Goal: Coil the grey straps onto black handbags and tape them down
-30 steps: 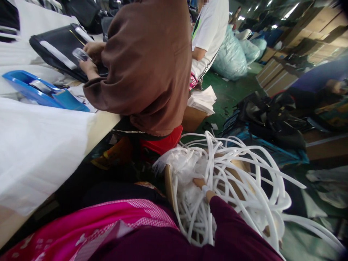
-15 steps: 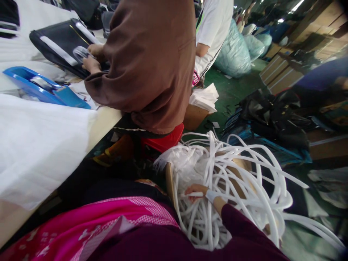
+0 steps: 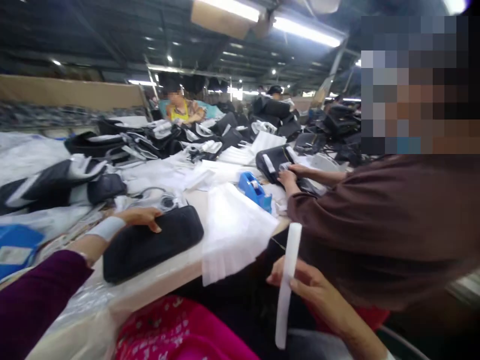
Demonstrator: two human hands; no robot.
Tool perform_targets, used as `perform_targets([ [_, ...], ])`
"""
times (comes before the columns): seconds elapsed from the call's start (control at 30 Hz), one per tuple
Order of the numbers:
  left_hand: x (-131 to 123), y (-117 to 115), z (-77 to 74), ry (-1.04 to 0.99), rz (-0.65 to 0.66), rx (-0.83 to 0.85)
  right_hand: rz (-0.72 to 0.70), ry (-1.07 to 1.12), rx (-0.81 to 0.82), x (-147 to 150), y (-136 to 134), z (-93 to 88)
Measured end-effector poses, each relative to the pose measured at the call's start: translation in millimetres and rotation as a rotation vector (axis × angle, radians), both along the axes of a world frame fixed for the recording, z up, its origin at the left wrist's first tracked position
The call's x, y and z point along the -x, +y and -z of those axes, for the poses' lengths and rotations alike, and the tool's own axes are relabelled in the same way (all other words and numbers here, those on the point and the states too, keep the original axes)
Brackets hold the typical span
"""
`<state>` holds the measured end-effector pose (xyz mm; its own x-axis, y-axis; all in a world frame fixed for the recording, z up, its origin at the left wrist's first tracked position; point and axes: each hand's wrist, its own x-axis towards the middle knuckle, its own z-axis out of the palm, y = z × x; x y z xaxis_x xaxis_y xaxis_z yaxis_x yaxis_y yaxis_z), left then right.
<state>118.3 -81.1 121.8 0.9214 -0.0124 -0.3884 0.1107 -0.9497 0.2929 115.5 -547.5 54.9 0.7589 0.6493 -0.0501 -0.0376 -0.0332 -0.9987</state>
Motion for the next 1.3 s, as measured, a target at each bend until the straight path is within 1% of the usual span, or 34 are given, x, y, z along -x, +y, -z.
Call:
perform_targets([
  [0.03,1,17,6.2,0.019,-0.034,0.025,-0.016,-0.023,-0.013,-13,35,-9.7],
  [0.1,-4,40,22.1,0.067,-0.071,0.088,-0.029,-0.052,0.040,-43,98,-19.7],
  [0.17,-10,53,35.8,0.093,-0.093,0.139,-0.045,-0.087,0.165,-82,151,-19.4],
  [0.2,-13,58,40.3,0.096,-0.101,0.157,-0.044,-0.121,0.232,-102,174,-17.0],
  [0.3,-14,65,43.9,0.078,-0.127,0.174,-0.002,-0.302,0.425,-160,225,-8.0],
  [0.33,-12,65,42.9,0.072,-0.134,0.177,0.000,-0.351,0.477,-175,237,-5.5],
  [0.4,-8,65,40.9,0.063,-0.153,0.187,-0.047,-0.381,0.548,-197,255,-1.2],
  [0.47,-4,65,41.4,0.047,-0.174,0.201,-0.112,-0.347,0.574,-209,267,2.4],
  [0.57,1,66,48.8,0.005,-0.181,0.226,-0.179,-0.262,0.591,-215,279,5.1],
  [0.67,4,69,57.3,-0.048,-0.174,0.244,-0.249,-0.162,0.633,-218,283,2.6],
  [0.73,6,70,59.3,-0.058,-0.176,0.238,-0.297,-0.105,0.650,-221,280,-0.9],
  [0.9,7,69,56.6,-0.065,-0.162,0.246,-0.321,-0.038,0.640,-226,271,-4.6],
  [0.97,7,69,56.9,-0.063,-0.160,0.253,-0.349,-0.034,0.637,-224,274,-2.9],
  [1.07,6,70,56.9,-0.049,-0.165,0.250,-0.428,-0.034,0.659,-220,282,-1.2],
  [1.2,6,68,53.9,-0.072,-0.140,0.241,-0.496,-0.032,0.717,-220,284,-6.3],
  [1.3,6,67,55.0,-0.093,-0.114,0.239,-0.528,-0.025,0.720,-221,282,-10.3],
])
